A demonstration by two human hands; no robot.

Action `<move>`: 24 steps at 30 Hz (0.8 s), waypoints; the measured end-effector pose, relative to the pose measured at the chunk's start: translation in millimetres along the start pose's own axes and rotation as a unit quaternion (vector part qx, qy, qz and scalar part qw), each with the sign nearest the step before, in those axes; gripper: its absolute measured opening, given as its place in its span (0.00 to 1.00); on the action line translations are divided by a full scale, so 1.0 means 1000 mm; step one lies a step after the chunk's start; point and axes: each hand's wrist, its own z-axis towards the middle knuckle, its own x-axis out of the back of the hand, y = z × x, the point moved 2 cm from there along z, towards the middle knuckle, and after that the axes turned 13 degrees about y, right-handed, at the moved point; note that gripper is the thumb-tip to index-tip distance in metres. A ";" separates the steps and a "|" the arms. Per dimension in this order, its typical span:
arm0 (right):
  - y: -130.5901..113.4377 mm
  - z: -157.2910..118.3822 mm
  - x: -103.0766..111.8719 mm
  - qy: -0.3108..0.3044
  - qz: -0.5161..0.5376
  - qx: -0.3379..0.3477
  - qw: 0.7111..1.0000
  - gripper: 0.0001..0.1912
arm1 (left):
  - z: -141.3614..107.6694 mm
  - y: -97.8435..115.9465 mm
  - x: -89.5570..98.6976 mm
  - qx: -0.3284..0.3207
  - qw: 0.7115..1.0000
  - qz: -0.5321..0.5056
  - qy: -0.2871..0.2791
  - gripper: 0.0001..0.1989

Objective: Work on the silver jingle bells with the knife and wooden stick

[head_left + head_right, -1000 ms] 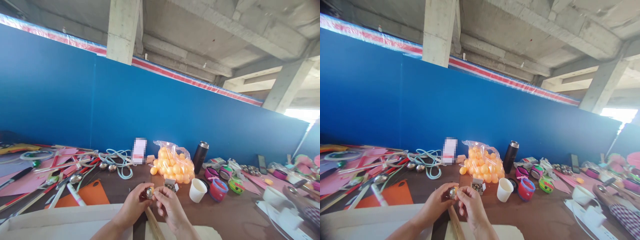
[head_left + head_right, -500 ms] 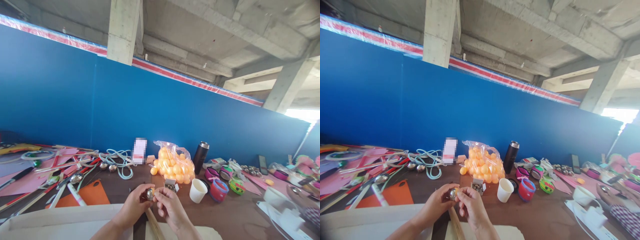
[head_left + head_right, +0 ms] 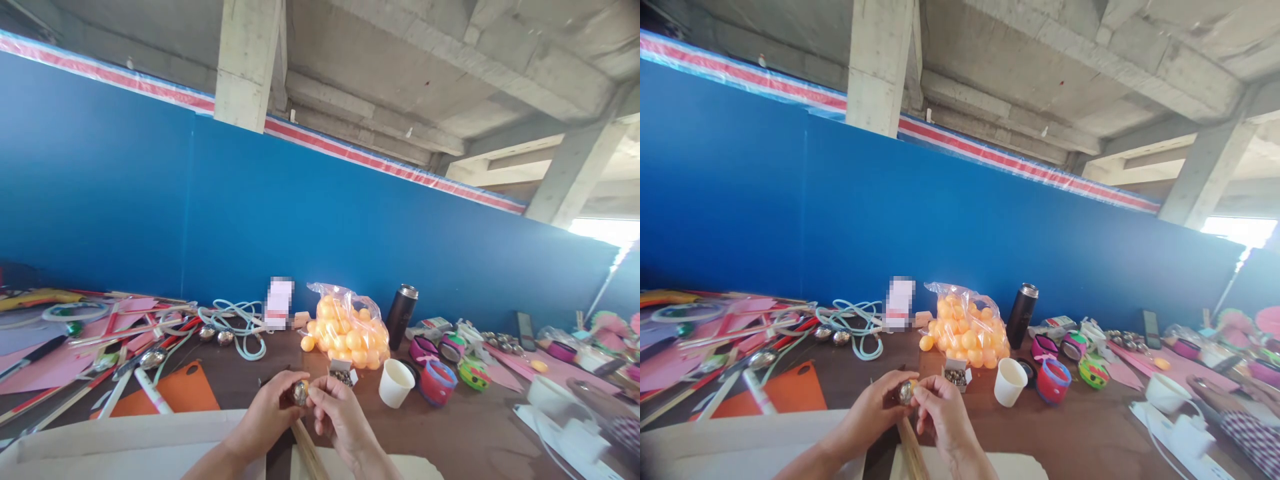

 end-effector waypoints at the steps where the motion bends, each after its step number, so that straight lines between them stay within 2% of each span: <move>1: 0.001 0.000 0.000 0.001 -0.001 -0.001 1.000 0.16 | 0.000 0.000 0.000 -0.006 1.000 0.004 0.002 0.22; 9: 0.003 -0.005 0.002 0.011 -0.037 -0.004 0.999 0.14 | -0.001 0.001 -0.002 -0.013 1.000 0.015 -0.006 0.26; 17: 0.007 0.003 0.001 0.023 -0.099 0.039 0.994 0.17 | 0.000 0.004 -0.002 -0.010 1.000 0.021 -0.007 0.26; 20: 0.006 0.005 0.002 0.035 -0.141 0.075 0.987 0.16 | 0.001 0.004 0.000 -0.020 0.999 0.016 0.028 0.24; 24: 0.002 -0.001 0.005 0.054 -0.226 0.153 0.960 0.11 | 0.004 -0.003 0.009 -0.030 0.990 0.002 0.139 0.20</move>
